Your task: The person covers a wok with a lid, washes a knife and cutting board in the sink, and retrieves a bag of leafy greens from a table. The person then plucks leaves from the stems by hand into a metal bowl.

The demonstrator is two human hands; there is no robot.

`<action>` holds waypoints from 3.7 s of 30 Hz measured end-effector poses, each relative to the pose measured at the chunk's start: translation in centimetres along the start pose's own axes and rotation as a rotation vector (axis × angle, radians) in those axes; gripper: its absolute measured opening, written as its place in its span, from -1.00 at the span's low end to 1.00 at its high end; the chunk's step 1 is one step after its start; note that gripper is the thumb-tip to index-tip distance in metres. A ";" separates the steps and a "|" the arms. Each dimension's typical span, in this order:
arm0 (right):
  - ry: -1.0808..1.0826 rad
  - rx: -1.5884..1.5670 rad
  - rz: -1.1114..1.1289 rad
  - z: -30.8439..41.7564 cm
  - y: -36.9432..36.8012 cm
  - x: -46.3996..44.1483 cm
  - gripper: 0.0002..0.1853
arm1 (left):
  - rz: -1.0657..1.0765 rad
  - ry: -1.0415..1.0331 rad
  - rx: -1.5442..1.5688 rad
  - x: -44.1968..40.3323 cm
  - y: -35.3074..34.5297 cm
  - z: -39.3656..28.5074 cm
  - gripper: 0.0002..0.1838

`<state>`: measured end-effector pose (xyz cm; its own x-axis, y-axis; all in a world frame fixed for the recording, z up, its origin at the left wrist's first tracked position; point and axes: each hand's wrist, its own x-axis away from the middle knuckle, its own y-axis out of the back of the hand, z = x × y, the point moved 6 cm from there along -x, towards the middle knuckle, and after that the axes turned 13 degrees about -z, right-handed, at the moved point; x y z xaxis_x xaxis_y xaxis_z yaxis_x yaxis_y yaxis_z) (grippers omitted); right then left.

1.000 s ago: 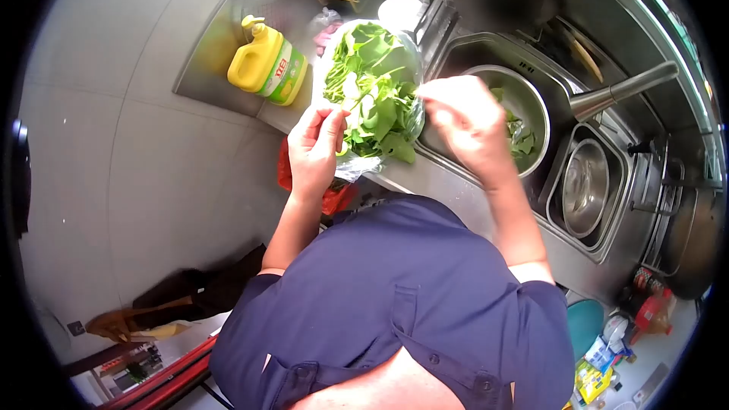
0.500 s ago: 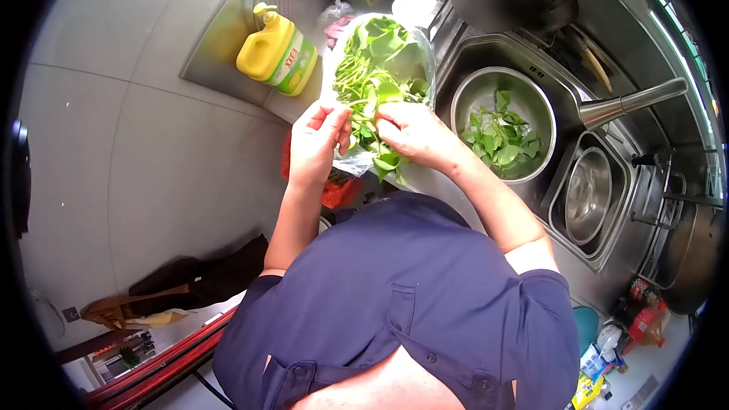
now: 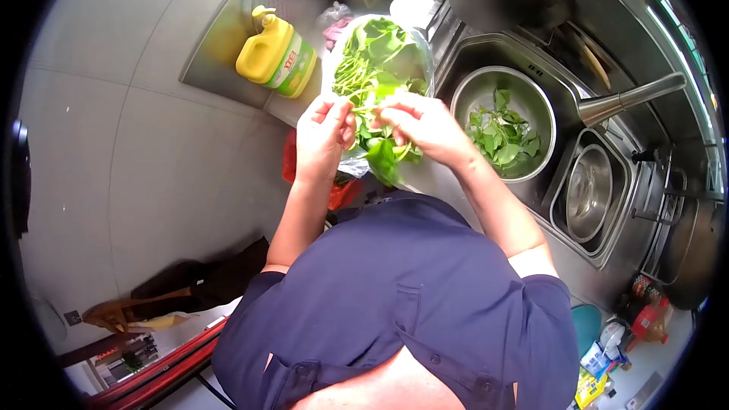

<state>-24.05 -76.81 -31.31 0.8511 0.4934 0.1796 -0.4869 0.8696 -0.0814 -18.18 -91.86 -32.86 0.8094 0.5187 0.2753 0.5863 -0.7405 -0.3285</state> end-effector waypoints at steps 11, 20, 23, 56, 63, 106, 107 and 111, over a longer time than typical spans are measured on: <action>0.130 0.306 -0.140 -2.0 1.0 0.5 -0.80 | 0.205 0.228 0.255 1.8 -0.7 3.8 -0.87; 0.208 0.089 -0.357 -1.4 9.8 2.9 -0.88 | 0.070 0.054 0.565 -1.0 6.0 0.9 -0.89; 0.140 0.158 -0.510 -6.1 17.9 2.0 -0.81 | 0.070 0.095 0.360 -0.1 6.9 0.6 -0.86; 1.124 0.982 -0.150 0.4 -4.0 -7.6 -0.86 | -0.330 -0.333 -1.382 -2.6 20.3 8.6 -0.74; 1.026 0.953 -0.255 4.5 -2.8 -7.1 -0.88 | -0.446 -0.758 -0.742 -1.5 14.0 -1.2 -0.87; 0.126 -0.273 -0.072 -3.8 0.9 0.2 -0.85 | 0.095 0.156 0.130 -4.1 -2.4 3.7 -0.87; 0.138 -0.277 -0.055 -3.9 1.0 0.5 -0.86 | 0.089 0.175 0.152 -4.2 -2.1 3.7 -0.88; 0.012 -0.396 -0.098 -9.6 5.9 -0.9 -0.75 | 0.093 0.197 0.199 -4.1 -0.9 3.1 -0.87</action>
<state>-25.78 -71.93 -41.35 0.8931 0.4058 0.1939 -0.2921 0.8512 -0.4360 -21.92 -91.97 -36.49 0.8495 0.3450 0.3991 0.5203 -0.6729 -0.5258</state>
